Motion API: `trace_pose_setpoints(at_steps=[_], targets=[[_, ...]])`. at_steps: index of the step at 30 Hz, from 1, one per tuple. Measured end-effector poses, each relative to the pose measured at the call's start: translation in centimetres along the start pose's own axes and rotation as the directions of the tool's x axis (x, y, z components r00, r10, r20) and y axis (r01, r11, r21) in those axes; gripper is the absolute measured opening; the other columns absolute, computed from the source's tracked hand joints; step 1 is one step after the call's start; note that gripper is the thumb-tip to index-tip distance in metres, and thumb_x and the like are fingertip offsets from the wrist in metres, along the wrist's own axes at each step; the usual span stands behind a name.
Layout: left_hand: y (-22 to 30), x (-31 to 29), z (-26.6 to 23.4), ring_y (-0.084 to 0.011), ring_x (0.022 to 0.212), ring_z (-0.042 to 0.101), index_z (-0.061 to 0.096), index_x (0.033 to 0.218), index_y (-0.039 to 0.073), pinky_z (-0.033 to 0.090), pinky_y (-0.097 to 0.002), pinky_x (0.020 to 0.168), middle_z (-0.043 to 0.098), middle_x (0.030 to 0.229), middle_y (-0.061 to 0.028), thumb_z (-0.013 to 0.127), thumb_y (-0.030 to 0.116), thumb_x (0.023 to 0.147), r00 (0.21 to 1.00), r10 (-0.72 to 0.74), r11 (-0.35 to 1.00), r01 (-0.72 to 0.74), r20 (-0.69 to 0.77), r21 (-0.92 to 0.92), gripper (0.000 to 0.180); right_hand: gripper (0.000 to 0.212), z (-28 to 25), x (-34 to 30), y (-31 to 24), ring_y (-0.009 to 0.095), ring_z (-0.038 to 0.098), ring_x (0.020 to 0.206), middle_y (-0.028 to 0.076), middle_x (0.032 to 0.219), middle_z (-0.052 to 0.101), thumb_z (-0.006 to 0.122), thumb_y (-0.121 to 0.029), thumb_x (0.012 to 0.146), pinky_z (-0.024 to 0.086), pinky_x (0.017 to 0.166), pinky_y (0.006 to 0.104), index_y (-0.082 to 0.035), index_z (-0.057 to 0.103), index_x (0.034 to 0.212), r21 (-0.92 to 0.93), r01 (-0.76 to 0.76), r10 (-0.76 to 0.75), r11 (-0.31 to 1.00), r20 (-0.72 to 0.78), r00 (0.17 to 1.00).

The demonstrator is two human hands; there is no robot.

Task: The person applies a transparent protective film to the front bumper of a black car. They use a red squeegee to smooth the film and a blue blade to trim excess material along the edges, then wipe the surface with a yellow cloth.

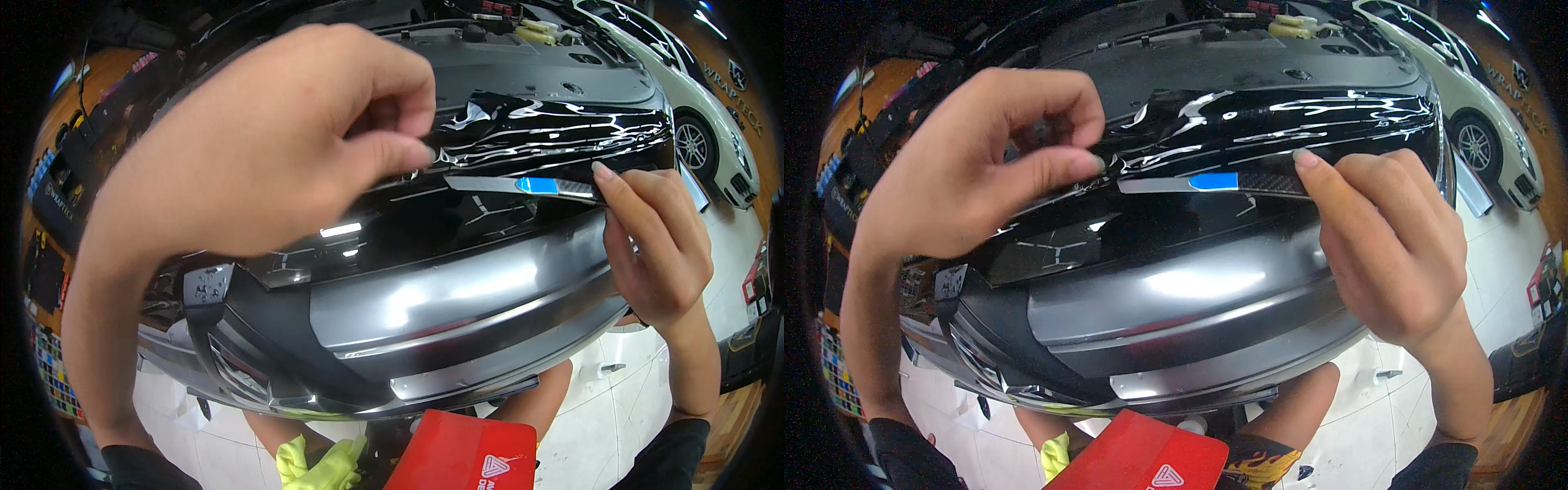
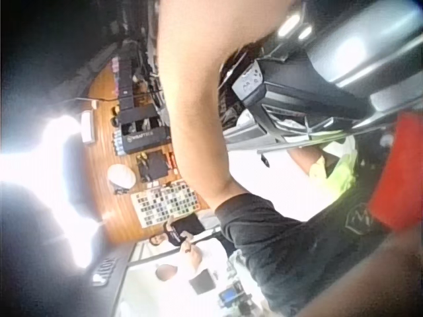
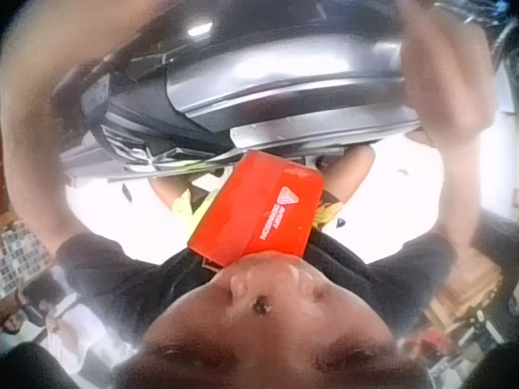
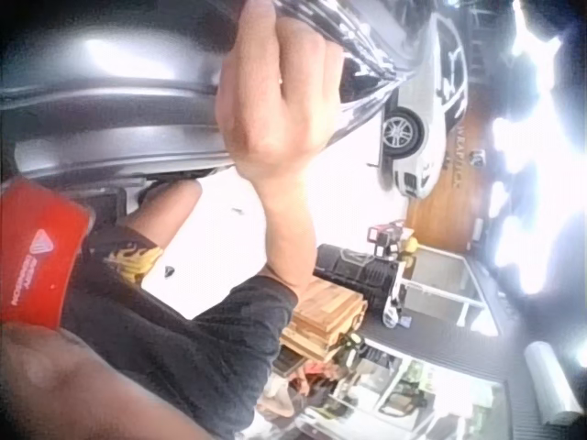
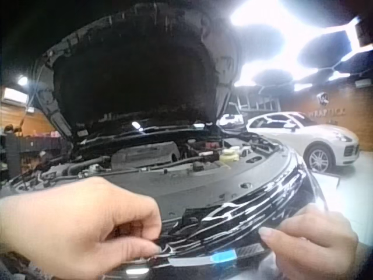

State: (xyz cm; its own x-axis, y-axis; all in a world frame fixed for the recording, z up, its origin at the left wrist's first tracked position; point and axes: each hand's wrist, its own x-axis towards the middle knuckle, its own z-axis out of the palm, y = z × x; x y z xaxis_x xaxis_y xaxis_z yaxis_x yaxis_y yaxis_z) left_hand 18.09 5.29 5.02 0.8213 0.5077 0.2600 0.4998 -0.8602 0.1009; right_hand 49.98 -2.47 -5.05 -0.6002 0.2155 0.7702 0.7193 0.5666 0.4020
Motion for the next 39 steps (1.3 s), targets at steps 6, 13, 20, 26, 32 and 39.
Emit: trace_pose_setpoints(at_steps=[6, 13, 20, 26, 32, 39], targets=[[0.4, 0.1, 0.6, -0.0159, 0.074, 0.046, 0.056, 0.101, 0.002, 0.042, -0.0311, 0.068, 0.05, 0.085, -0.0058, 0.07, 0.008, 0.103, 0.997, 0.072, 0.99, -0.068, -0.027, 0.125, 0.015, 0.052, -0.2, -0.4, 0.1, 0.026, 0.063, 0.075, 0.018, 0.095, 0.069, 0.075, 0.022, 0.07, 0.05, 0.063, 0.0336, 0.011, 0.075, 0.121, 0.005, -0.012, 0.011, 1.0, 0.038, 0.999], [0.1, -0.2, 0.8, -0.017, 0.079, 0.048, 0.058, 0.106, 0.002, 0.044, -0.0309, 0.072, 0.051, 0.09, -0.0063, 0.069, 0.009, 0.104, 0.991, 0.125, 0.967, -0.112, -0.042, 0.229, 0.013, 0.05, -0.5, -0.6, 0.4, 0.026, 0.064, 0.078, 0.019, 0.098, 0.07, 0.075, 0.024, 0.074, 0.052, 0.065, 0.0329, 0.011, 0.075, 0.122, -0.009, 0.001, 0.0, 1.0, 0.081, 0.997], [-1.0, -0.7, 1.8, -0.0159, 0.088, 0.051, 0.057, 0.11, 0.001, 0.045, -0.0296, 0.082, 0.052, 0.096, -0.0059, 0.067, 0.019, 0.108, 0.984, 0.123, 0.988, -0.11, -0.126, 0.112, 0.021, 0.049, -0.9, -1.1, 1.3, 0.028, 0.068, 0.083, 0.021, 0.101, 0.07, 0.075, 0.024, 0.076, 0.055, 0.069, 0.0341, 0.011, 0.075, 0.124, -0.027, 0.004, 0.0, 1.0, 0.114, 0.994], [-1.2, -0.4, 0.3, -0.0165, 0.092, 0.052, 0.058, 0.114, 0.0, 0.045, -0.0299, 0.086, 0.053, 0.099, -0.0057, 0.067, 0.022, 0.109, 0.99, 0.136, 0.971, -0.125, -0.042, 0.202, 0.024, 0.049, -1.0, -1.5, 1.4, 0.031, 0.07, 0.088, 0.022, 0.105, 0.071, 0.074, 0.024, 0.077, 0.058, 0.074, 0.0365, 0.011, 0.074, 0.124, -0.05, -0.015, 0.021, 0.999, 0.11, 0.994], [-1.7, -1.0, 0.5, -0.0153, 0.093, 0.052, 0.059, 0.117, 0.0, 0.045, -0.0288, 0.087, 0.054, 0.101, -0.0046, 0.067, 0.023, 0.11, 0.991, 0.103, 0.976, -0.084, -0.089, 0.2, 0.025, 0.049, -1.3, -1.9, 2.0, 0.031, 0.071, 0.089, 0.023, 0.106, 0.072, 0.074, 0.022, 0.079, 0.059, 0.075, 0.0366, 0.011, 0.074, 0.126, -0.052, -0.009, 0.017, 0.999, 0.157, 0.988], [-1.2, -0.6, 0.2, -0.011, 0.092, 0.05, 0.057, 0.115, 0.003, 0.043, -0.0261, 0.086, 0.051, 0.1, -0.0014, 0.064, 0.024, 0.112, 0.998, -0.063, 0.998, 0.063, -0.024, 0.03, 0.022, 0.048, -1.5, -2.6, 2.3, 0.03, 0.072, 0.091, 0.023, 0.11, 0.073, 0.073, 0.022, 0.081, 0.059, 0.076, 0.0363, 0.01, 0.074, 0.127, -0.084, -0.023, 0.037, 0.996, 0.163, 0.986]])
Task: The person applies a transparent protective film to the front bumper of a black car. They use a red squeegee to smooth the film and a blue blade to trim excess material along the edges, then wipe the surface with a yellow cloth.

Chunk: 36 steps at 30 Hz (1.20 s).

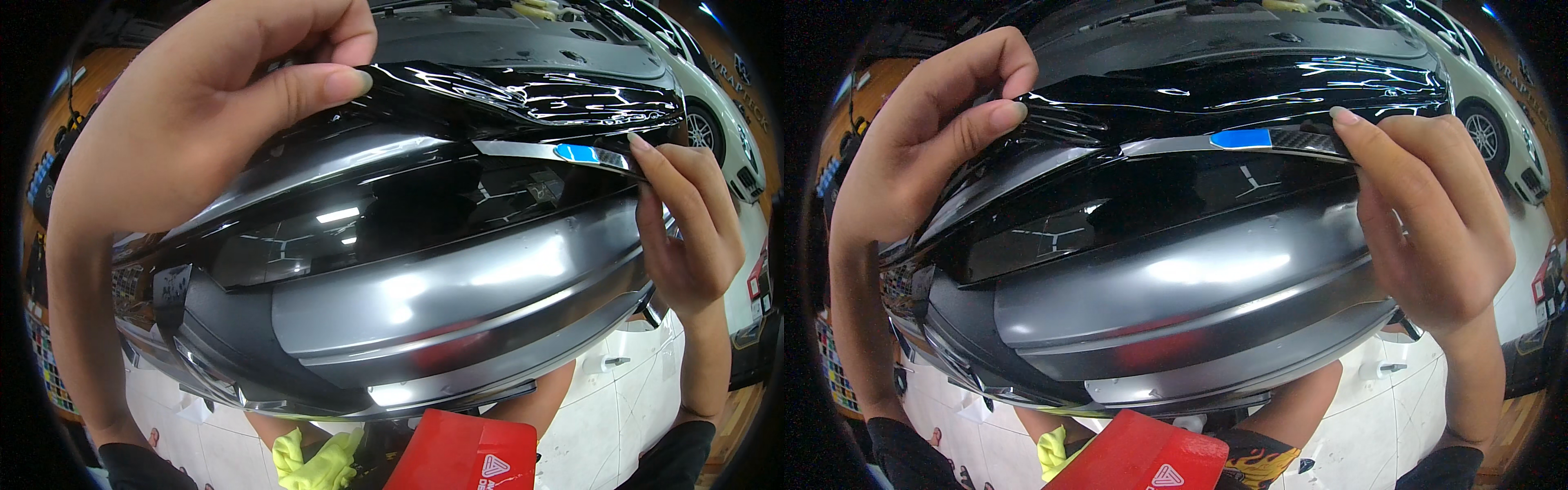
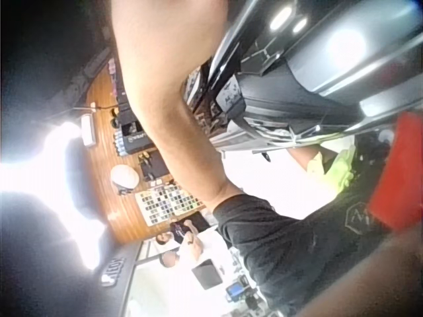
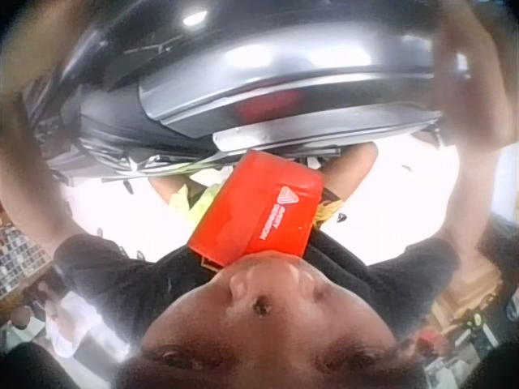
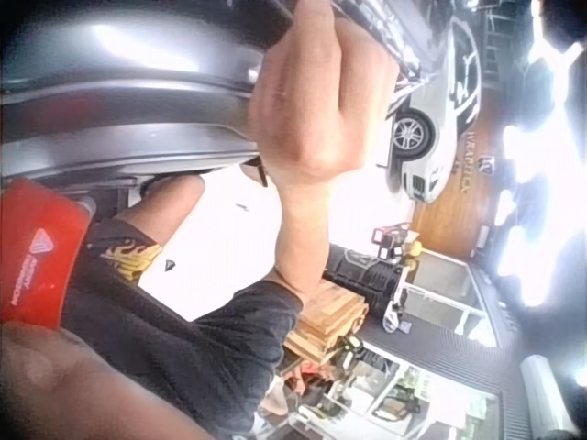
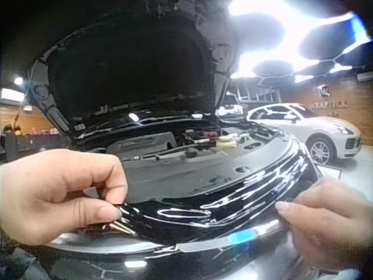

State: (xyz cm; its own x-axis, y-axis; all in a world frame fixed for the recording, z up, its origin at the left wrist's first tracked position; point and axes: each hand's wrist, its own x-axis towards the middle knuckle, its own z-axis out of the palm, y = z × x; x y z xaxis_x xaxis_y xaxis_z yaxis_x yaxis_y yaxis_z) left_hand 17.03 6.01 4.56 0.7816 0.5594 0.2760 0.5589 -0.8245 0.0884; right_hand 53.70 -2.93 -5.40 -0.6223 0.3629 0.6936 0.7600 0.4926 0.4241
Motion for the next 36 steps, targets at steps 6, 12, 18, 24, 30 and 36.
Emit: trace_pose_setpoints(at_steps=[6, 12, 18, 24, 30, 36], targets=[[0.3, 0.1, 0.3, -0.0089, 0.091, 0.046, 0.055, 0.113, 0.004, 0.04, -0.0242, 0.084, 0.048, 0.099, 0.0004, 0.062, 0.027, 0.113, 1.0, -0.02, 0.991, 0.02, 0.001, -0.135, 0.024, 0.047, -0.1, -0.3, 0.8, 0.03, 0.073, 0.094, 0.023, 0.111, 0.073, 0.073, 0.022, 0.082, 0.06, 0.077, 0.0363, 0.01, 0.074, 0.128, 0.006, 0.014, -0.014, 1.0, 0.003, 1.0], [0.0, 0.1, -0.1, -0.0082, 0.093, 0.046, 0.054, 0.112, 0.004, 0.04, -0.024, 0.084, 0.046, 0.1, 0.0007, 0.064, 0.026, 0.112, 0.999, -0.038, 0.999, 0.038, 0.021, -0.036, 0.024, 0.048, -0.4, -0.4, 1.1, 0.03, 0.072, 0.091, 0.022, 0.108, 0.072, 0.073, 0.023, 0.08, 0.059, 0.076, 0.0352, 0.01, 0.074, 0.127, -0.006, 0.013, -0.013, 1.0, 0.007, 1.0], [0.6, 0.5, -0.4, -0.0111, 0.089, 0.047, 0.055, 0.109, 0.003, 0.041, -0.0268, 0.08, 0.048, 0.098, -0.0013, 0.064, 0.021, 0.11, 0.996, 0.002, 0.994, 0.009, 0.092, -0.113, 0.019, 0.049, 0.4, 0.5, 0.4, 0.028, 0.066, 0.078, 0.017, 0.095, 0.068, 0.076, 0.019, 0.07, 0.053, 0.065, 0.0351, 0.01, 0.076, 0.119, 0.035, 0.014, -0.009, 0.999, -0.142, 0.99], [2.4, 1.4, -1.2, -0.0196, 0.073, 0.058, 0.06, 0.111, 0.0, 0.048, -0.0352, 0.07, 0.06, 0.081, -0.0075, 0.068, 0.012, 0.103, 0.984, -0.085, 0.971, 0.116, 0.155, -0.207, 0.017, 0.056, 0.2, 0.9, 0.1, 0.029, 0.063, 0.072, 0.016, 0.096, 0.067, 0.077, 0.011, 0.062, 0.051, 0.061, 0.0382, 0.012, 0.075, 0.118, 0.078, 0.007, 0.008, 0.997, -0.183, 0.983], [2.4, 1.5, -0.1, -0.0288, 0.076, 0.061, 0.062, 0.101, 0.003, 0.048, -0.0397, 0.07, 0.062, 0.083, -0.0112, 0.087, 0.026, 0.091, 1.0, 0.008, 0.997, -0.006, 0.028, -0.08, 0.035, 0.059, -0.3, 0.9, -0.1, 0.028, 0.065, 0.077, 0.015, 0.097, 0.067, 0.078, 0.009, 0.061, 0.053, 0.063, 0.0371, 0.01, 0.074, 0.119, 0.068, -0.027, 0.036, 0.997, -0.134, 0.99], [2.3, 3.4, -0.4, -0.0332, 0.071, 0.061, 0.057, 0.092, 0.002, 0.047, -0.043, 0.067, 0.061, 0.077, -0.0153, 0.081, 0.018, 0.094, 0.99, -0.01, 0.974, 0.041, 0.138, -0.222, 0.029, 0.058, -1.0, 1.1, -0.3, 0.027, 0.065, 0.077, 0.015, 0.098, 0.067, 0.079, 0.007, 0.062, 0.053, 0.064, 0.0363, 0.01, 0.075, 0.119, 0.047, -0.044, 0.048, 0.998, -0.082, 0.995]])
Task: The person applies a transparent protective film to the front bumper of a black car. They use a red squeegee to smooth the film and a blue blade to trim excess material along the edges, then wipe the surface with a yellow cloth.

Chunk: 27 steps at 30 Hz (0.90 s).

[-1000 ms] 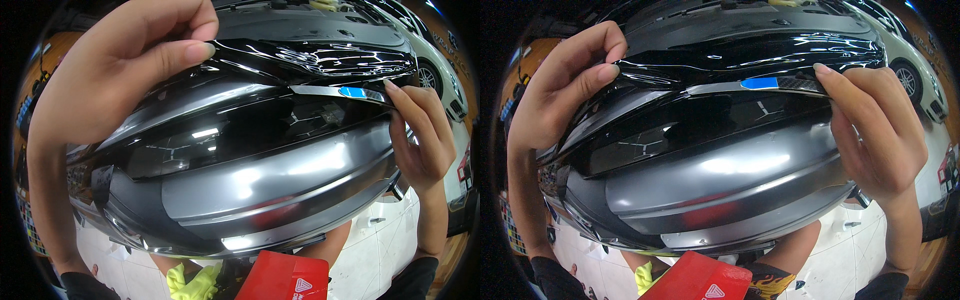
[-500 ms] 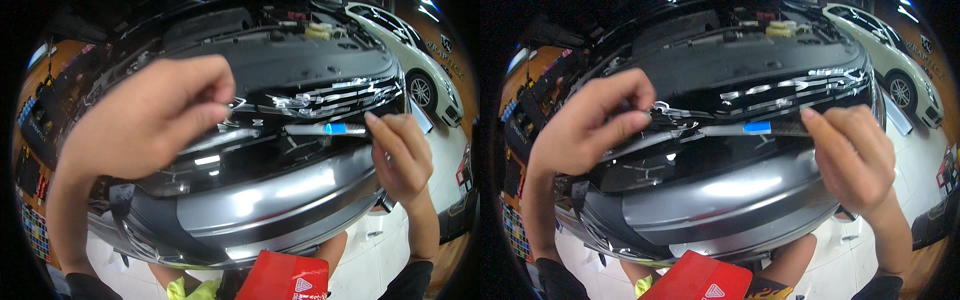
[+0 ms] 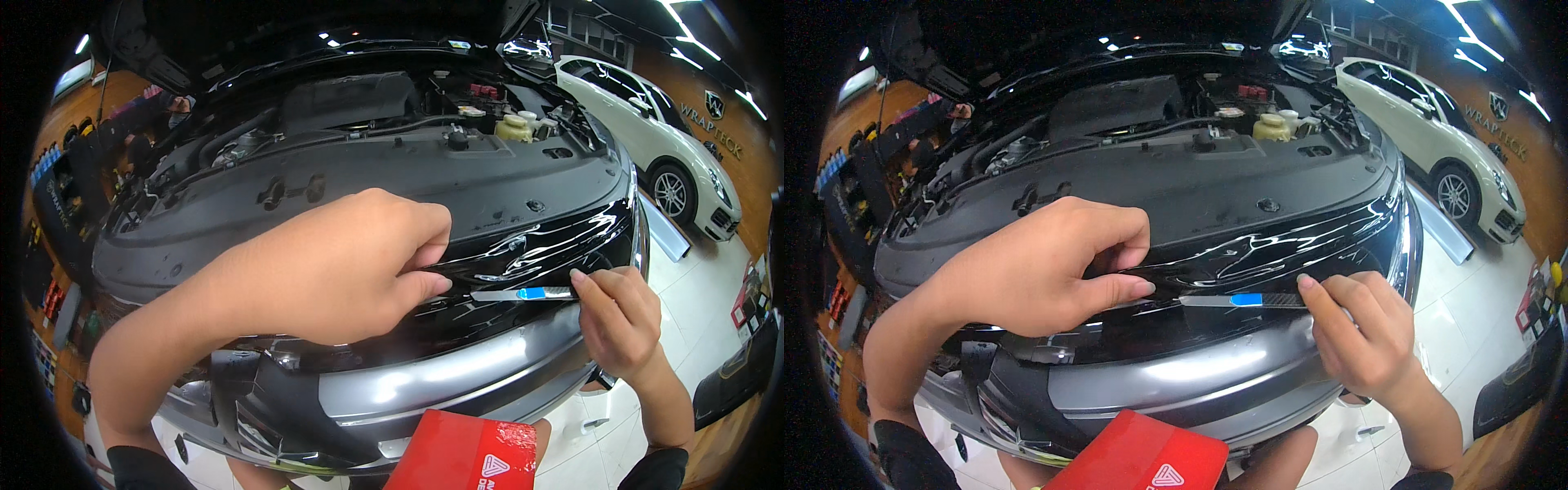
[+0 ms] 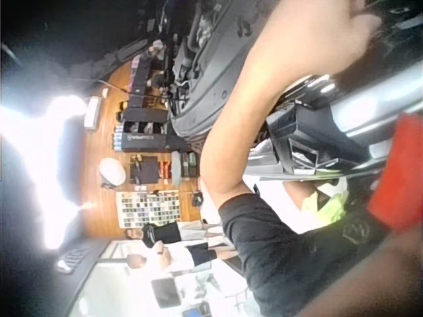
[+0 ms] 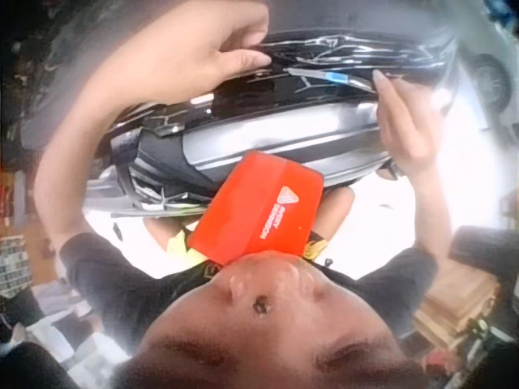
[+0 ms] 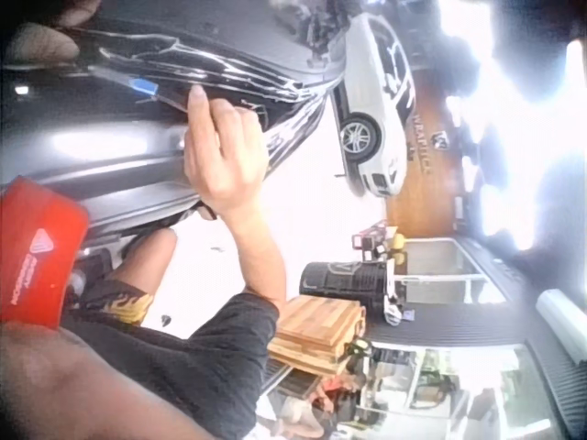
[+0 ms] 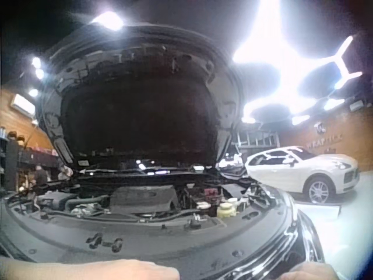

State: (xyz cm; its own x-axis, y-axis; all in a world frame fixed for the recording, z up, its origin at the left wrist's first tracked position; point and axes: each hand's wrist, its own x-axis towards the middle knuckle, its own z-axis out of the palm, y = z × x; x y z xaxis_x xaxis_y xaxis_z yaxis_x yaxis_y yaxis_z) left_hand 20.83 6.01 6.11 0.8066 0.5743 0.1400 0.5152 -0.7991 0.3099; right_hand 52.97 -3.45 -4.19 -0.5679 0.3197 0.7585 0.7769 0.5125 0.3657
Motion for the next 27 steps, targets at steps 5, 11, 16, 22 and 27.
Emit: trace_pose_setpoints(at_steps=[5, 11, 16, 22, 27], targets=[[0.4, 0.2, -0.4, -0.0349, 0.069, 0.06, 0.054, 0.093, 0.001, 0.046, -0.0425, 0.065, 0.06, 0.075, -0.0174, 0.077, 0.015, 0.097, 0.999, -0.043, 0.997, 0.044, 0.017, -0.065, 0.027, 0.058, 0.1, -0.1, 0.1, 0.027, 0.065, 0.076, 0.014, 0.097, 0.067, 0.079, 0.006, 0.061, 0.053, 0.063, 0.0356, 0.009, 0.076, 0.119, -0.009, 0.009, -0.009, 1.0, 0.005, 1.0], [0.3, 0.0, -0.5, -0.0365, 0.078, 0.064, 0.054, 0.095, 0.002, 0.048, -0.0448, 0.07, 0.062, 0.082, -0.0176, 0.076, 0.015, 0.098, 0.998, -0.046, 0.997, 0.049, 0.044, -0.061, 0.026, 0.058, 0.1, -0.2, 0.1, 0.027, 0.064, 0.076, 0.015, 0.1, 0.068, 0.078, 0.001, 0.063, 0.054, 0.066, 0.0367, 0.009, 0.076, 0.12, 0.004, 0.01, -0.01, 1.0, 0.018, 1.0], [0.1, 0.1, -0.3, -0.0369, 0.077, 0.064, 0.054, 0.095, 0.002, 0.047, -0.0446, 0.069, 0.062, 0.082, -0.0171, 0.076, 0.015, 0.097, 0.999, -0.025, 0.998, 0.027, 0.028, -0.054, 0.026, 0.06, -0.1, -0.2, 0.3, 0.028, 0.065, 0.077, 0.016, 0.099, 0.069, 0.078, 0.0, 0.062, 0.055, 0.066, 0.0368, 0.009, 0.076, 0.121, -0.008, 0.017, -0.017, 1.0, 0.017, 1.0], [0.2, -0.1, -0.5, -0.0353, 0.072, 0.063, 0.055, 0.096, 0.003, 0.046, -0.0438, 0.066, 0.06, 0.079, -0.015, 0.077, 0.015, 0.097, 0.999, -0.034, 0.998, 0.035, 0.032, -0.046, 0.026, 0.062, 0.2, -0.4, 0.8, 0.028, 0.064, 0.077, 0.015, 0.097, 0.068, 0.079, 0.002, 0.059, 0.054, 0.065, 0.0362, 0.008, 0.076, 0.121, -0.018, 0.02, -0.02, 1.0, -0.01, 1.0], [0.2, -0.3, -0.6, -0.0335, 0.068, 0.062, 0.055, 0.097, 0.005, 0.045, -0.0425, 0.064, 0.059, 0.075, -0.0129, 0.077, 0.016, 0.097, 1.0, -0.004, 1.0, 0.004, 0.008, -0.027, 0.025, 0.061, 0.5, -0.6, 1.2, 0.028, 0.064, 0.076, 0.014, 0.097, 0.068, 0.079, 0.003, 0.058, 0.054, 0.064, 0.0357, 0.008, 0.077, 0.119, -0.023, 0.036, -0.037, 0.999, -0.029, 0.999]])
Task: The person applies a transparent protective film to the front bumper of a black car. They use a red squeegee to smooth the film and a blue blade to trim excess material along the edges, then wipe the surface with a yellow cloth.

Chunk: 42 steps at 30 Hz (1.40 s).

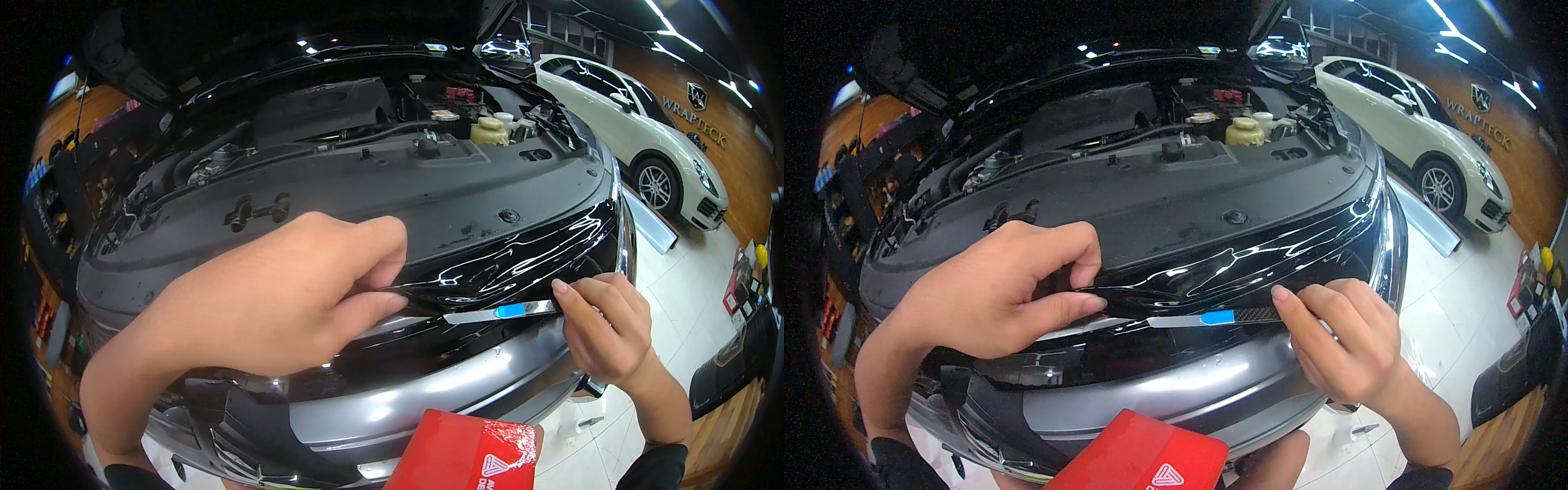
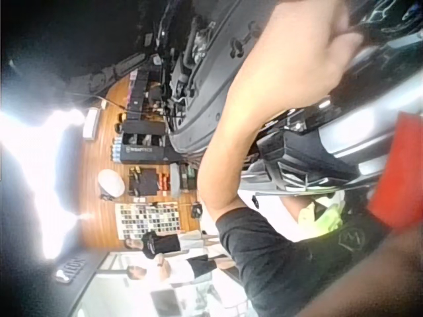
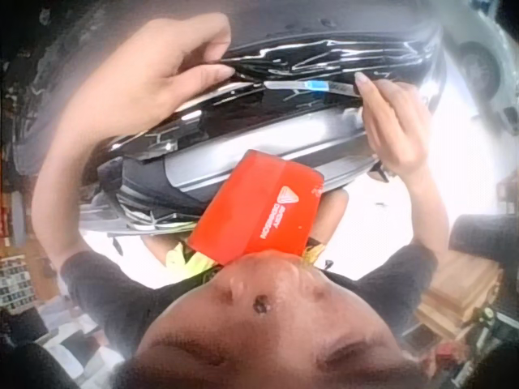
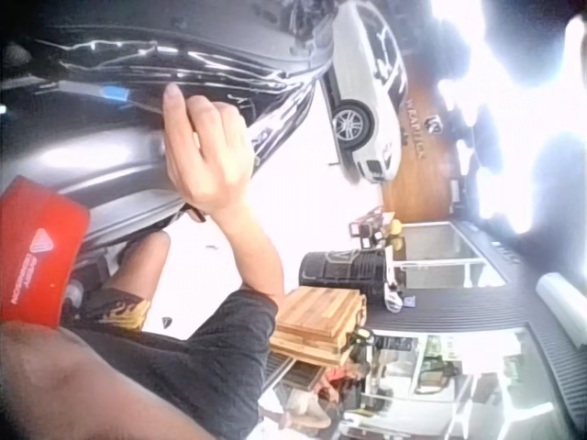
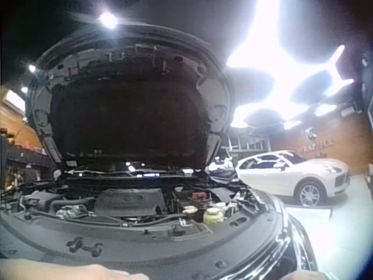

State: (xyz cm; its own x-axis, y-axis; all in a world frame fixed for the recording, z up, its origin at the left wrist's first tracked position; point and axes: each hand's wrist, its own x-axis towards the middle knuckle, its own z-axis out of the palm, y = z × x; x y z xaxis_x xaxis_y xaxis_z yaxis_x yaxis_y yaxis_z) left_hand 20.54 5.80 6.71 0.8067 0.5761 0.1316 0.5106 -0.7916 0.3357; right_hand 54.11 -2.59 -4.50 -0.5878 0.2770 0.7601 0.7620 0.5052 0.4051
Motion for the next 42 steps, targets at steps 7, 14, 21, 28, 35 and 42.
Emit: trace_pose_setpoints(at_steps=[7, 14, 21, 28, 35, 42], targets=[[0.0, 0.0, -0.2, -0.0301, 0.067, 0.062, 0.055, 0.097, 0.006, 0.045, -0.0403, 0.063, 0.059, 0.075, -0.0108, 0.076, 0.016, 0.098, 1.0, -0.021, 0.999, 0.021, 0.005, -0.028, 0.024, 0.058, -0.2, -0.2, 0.3, 0.027, 0.064, 0.076, 0.015, 0.097, 0.067, 0.08, 0.005, 0.06, 0.053, 0.063, 0.0354, 0.009, 0.077, 0.118, -0.009, -0.015, 0.015, 1.0, 0.008, 1.0], [-0.1, 0.1, -0.4, -0.0284, 0.068, 0.062, 0.055, 0.098, 0.005, 0.045, -0.0392, 0.064, 0.059, 0.076, -0.0101, 0.075, 0.017, 0.1, 0.999, -0.049, 0.999, 0.049, 0.019, -0.015, 0.023, 0.056, -0.3, -0.6, 0.9, 0.027, 0.064, 0.075, 0.015, 0.096, 0.067, 0.079, 0.006, 0.06, 0.053, 0.062, 0.0356, 0.009, 0.077, 0.116, 0.006, -0.029, 0.029, 1.0, 0.013, 0.999], [-0.4, 0.0, -0.4, -0.0278, 0.069, 0.062, 0.055, 0.098, 0.005, 0.044, -0.0386, 0.064, 0.06, 0.077, -0.0095, 0.074, 0.016, 0.1, 1.0, -0.02, 1.0, 0.02, 0.006, -0.02, 0.022, 0.058, -0.3, -1.3, 1.7, 0.027, 0.064, 0.075, 0.015, 0.095, 0.067, 0.079, 0.006, 0.059, 0.052, 0.061, 0.036, 0.009, 0.076, 0.117, 0.006, -0.037, 0.037, 0.999, -0.003, 0.999], [0.0, 0.1, -0.4, -0.0254, 0.068, 0.062, 0.055, 0.097, 0.005, 0.044, -0.0375, 0.063, 0.06, 0.077, -0.0085, 0.075, 0.017, 0.099, 1.0, -0.024, 0.999, 0.024, 0.006, -0.022, 0.023, 0.059, -0.7, -1.8, 2.2, 0.027, 0.063, 0.074, 0.014, 0.096, 0.067, 0.079, 0.007, 0.059, 0.051, 0.061, 0.0363, 0.009, 0.076, 0.118, -0.009, -0.042, 0.042, 0.999, -0.018, 0.999], [0.5, -0.3, 0.1, -0.027, 0.071, 0.065, 0.061, 0.105, 0.004, 0.049, -0.0385, 0.067, 0.064, 0.08, -0.0102, 0.077, 0.013, 0.096, 0.999, -0.033, 0.998, 0.032, -0.012, -0.062, 0.022, 0.035, -2.9, -4.8, -0.9, 0.023, 0.063, 0.07, 0.014, 0.089, 0.069, 0.084, 0.001, 0.079, 0.047, 0.058, 0.032, 0.005, 0.078, 0.113, 0.209, -0.281, 0.293, 0.937, -0.027, 0.956], [0.1, 0.3, 0.6, -0.03, 0.076, 0.067, 0.066, 0.101, -0.002, 0.052, -0.0416, 0.073, 0.069, 0.082, -0.0158, 0.077, 0.01, 0.096, 1.0, 0.021, 0.999, -0.02, -0.017, 0.038, 0.017, 0.029, -4.5, -2.4, -2.3, 0.026, 0.065, 0.079, 0.017, 0.093, 0.068, 0.064, 0.004, 0.096, 0.049, 0.072, 0.0339, 0.007, 0.072, 0.123, 0.384, -0.534, 0.603, 0.753, -0.077, 0.794]])
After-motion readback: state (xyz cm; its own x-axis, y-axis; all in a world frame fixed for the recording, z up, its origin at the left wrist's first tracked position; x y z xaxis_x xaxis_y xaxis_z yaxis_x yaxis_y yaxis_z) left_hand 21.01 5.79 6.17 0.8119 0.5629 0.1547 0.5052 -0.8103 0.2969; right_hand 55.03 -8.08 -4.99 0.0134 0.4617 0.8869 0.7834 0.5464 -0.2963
